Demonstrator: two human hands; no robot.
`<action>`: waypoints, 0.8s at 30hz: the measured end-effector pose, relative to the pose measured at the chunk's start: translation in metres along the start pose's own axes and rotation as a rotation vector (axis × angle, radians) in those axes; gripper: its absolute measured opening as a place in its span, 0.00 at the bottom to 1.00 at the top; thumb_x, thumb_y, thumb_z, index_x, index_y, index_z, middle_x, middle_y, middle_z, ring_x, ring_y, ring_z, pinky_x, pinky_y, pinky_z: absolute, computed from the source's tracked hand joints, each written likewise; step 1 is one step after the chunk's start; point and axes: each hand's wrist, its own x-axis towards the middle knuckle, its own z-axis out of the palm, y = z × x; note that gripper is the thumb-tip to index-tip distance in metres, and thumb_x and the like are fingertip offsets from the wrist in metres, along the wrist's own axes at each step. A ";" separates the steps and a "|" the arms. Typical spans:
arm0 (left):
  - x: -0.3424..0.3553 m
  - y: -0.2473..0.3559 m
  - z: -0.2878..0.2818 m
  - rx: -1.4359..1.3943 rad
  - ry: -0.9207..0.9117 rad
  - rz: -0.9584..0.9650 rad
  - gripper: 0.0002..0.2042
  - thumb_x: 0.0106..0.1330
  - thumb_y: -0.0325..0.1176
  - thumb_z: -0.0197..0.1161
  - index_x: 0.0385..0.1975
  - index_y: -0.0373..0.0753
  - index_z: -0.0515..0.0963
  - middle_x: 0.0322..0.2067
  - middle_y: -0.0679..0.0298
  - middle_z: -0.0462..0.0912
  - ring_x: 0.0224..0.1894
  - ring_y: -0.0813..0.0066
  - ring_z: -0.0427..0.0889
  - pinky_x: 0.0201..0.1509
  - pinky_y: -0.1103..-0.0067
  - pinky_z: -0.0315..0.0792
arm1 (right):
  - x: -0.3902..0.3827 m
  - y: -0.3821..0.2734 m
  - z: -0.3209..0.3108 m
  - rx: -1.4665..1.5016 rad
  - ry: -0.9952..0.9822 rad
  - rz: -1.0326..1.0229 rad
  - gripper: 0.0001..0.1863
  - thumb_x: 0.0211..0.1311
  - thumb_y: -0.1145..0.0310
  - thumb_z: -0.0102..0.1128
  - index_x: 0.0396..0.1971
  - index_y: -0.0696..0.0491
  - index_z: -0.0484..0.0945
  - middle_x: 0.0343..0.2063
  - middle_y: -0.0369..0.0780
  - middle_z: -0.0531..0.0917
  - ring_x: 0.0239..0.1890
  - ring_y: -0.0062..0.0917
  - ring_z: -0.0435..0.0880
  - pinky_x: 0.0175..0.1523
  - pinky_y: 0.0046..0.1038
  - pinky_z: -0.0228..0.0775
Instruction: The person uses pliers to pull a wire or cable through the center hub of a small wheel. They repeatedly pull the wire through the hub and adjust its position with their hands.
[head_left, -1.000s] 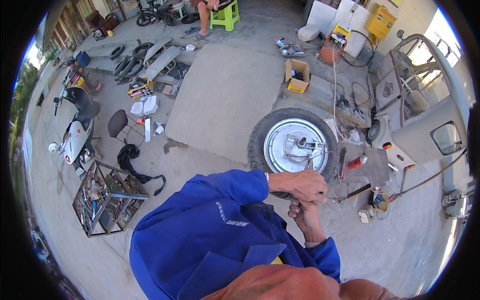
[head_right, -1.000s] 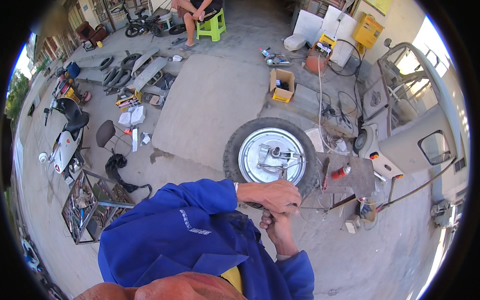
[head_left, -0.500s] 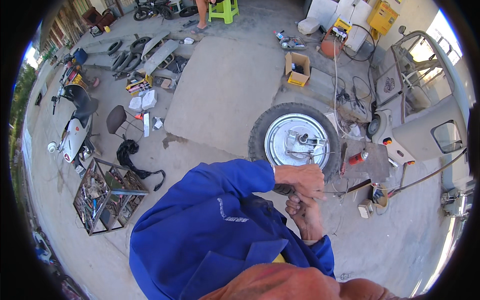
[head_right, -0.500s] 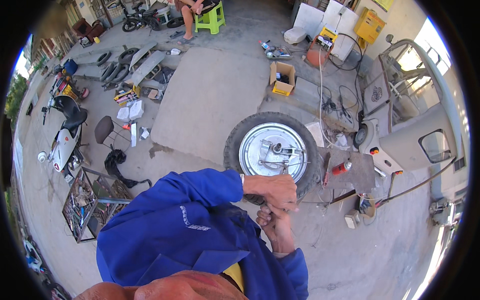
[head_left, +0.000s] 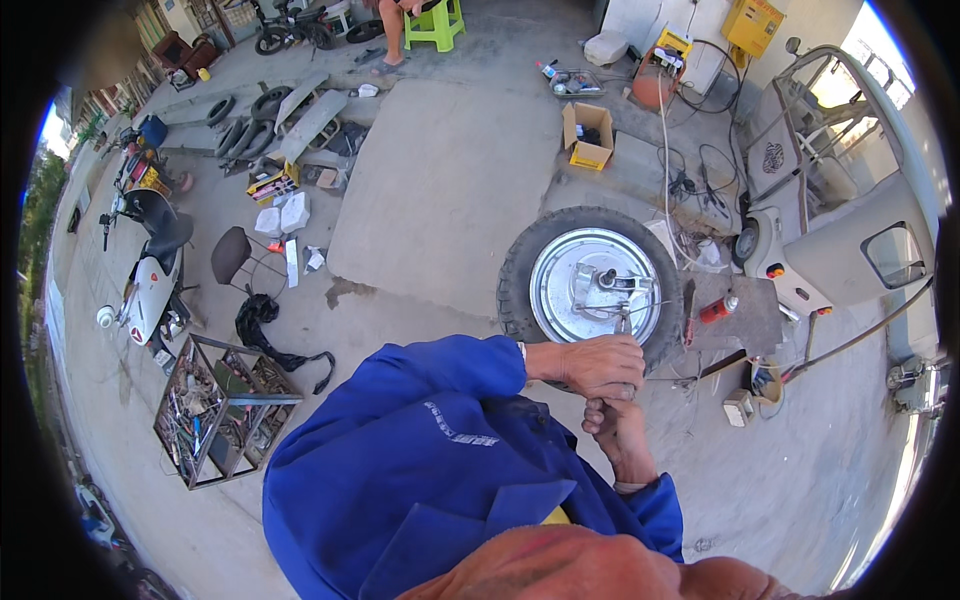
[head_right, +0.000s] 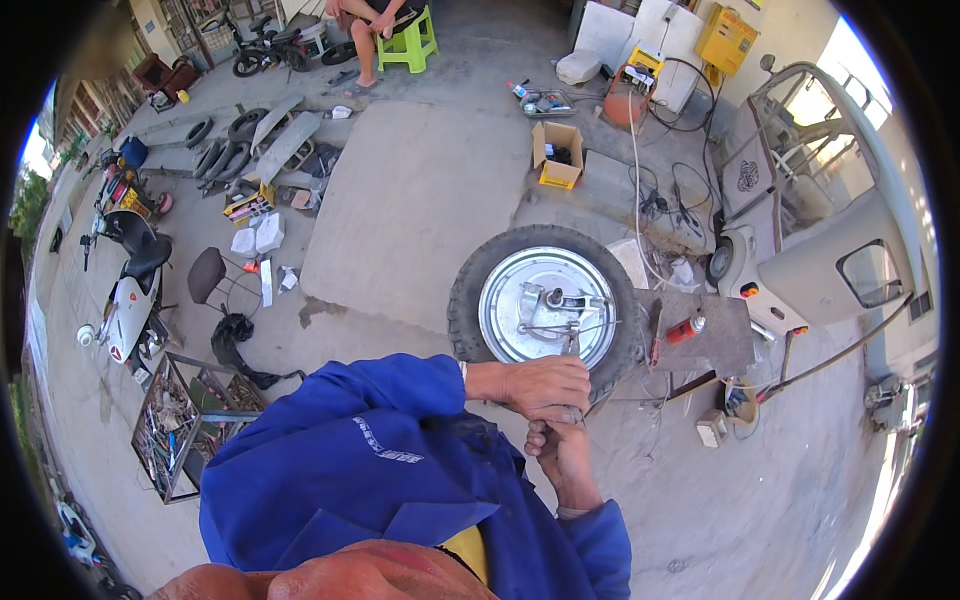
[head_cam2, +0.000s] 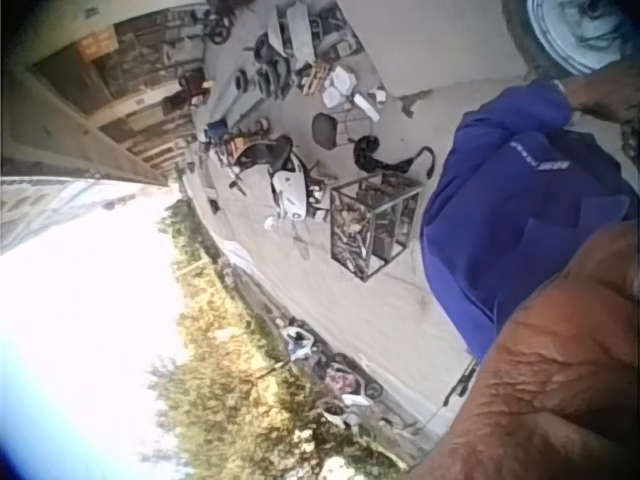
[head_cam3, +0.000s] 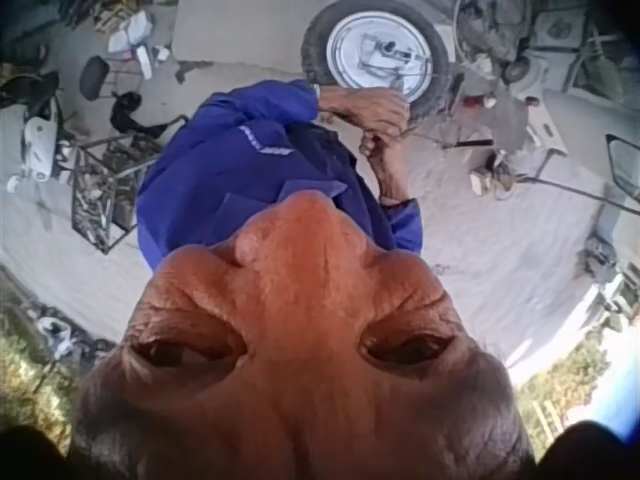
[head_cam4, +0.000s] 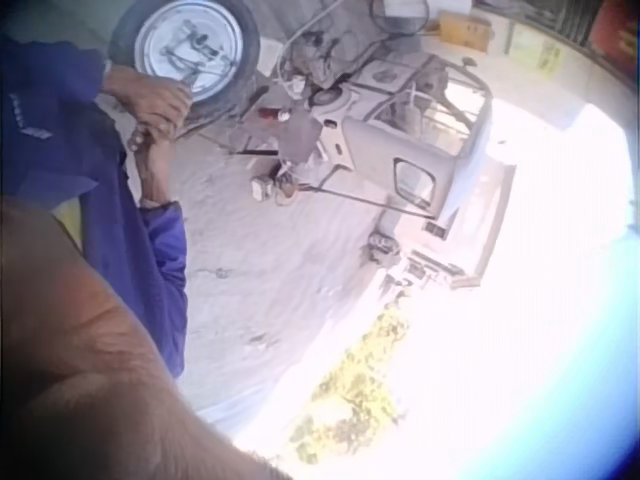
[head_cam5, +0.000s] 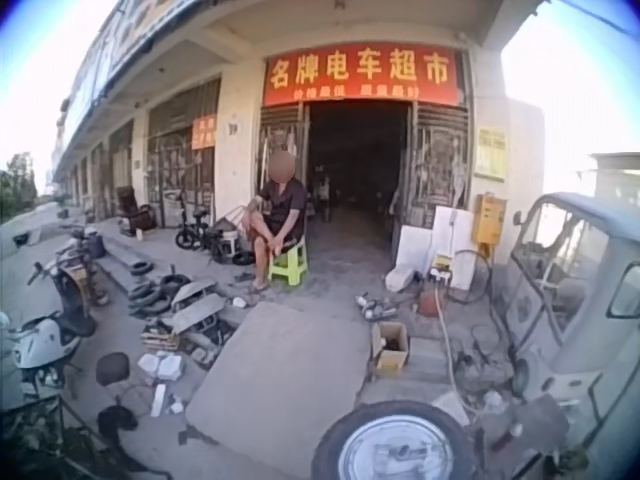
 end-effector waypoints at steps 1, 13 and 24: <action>0.001 0.000 -0.001 0.010 -0.013 -0.009 0.11 0.66 0.41 0.66 0.38 0.41 0.81 0.36 0.61 0.79 0.44 0.57 0.78 0.51 0.63 0.70 | -0.002 -0.003 0.002 -0.020 0.014 0.007 0.06 0.72 0.73 0.52 0.44 0.57 0.74 0.32 0.42 0.78 0.28 0.27 0.72 0.32 0.31 0.66; 0.006 -0.023 0.011 -0.060 0.199 0.093 0.13 0.57 0.42 0.66 0.36 0.41 0.79 0.32 0.60 0.80 0.32 0.54 0.80 0.36 0.64 0.70 | -0.029 -0.031 0.039 -0.177 0.089 -0.035 0.10 0.74 0.70 0.57 0.49 0.59 0.77 0.33 0.43 0.83 0.30 0.32 0.85 0.35 0.36 0.78; 0.019 -0.022 0.021 -0.048 0.277 0.035 0.09 0.60 0.39 0.68 0.30 0.41 0.80 0.25 0.62 0.81 0.28 0.60 0.82 0.33 0.67 0.72 | -0.049 0.004 0.095 -1.908 0.959 -0.579 0.48 0.58 0.72 0.70 0.76 0.69 0.57 0.56 0.54 0.77 0.55 0.49 0.80 0.57 0.43 0.76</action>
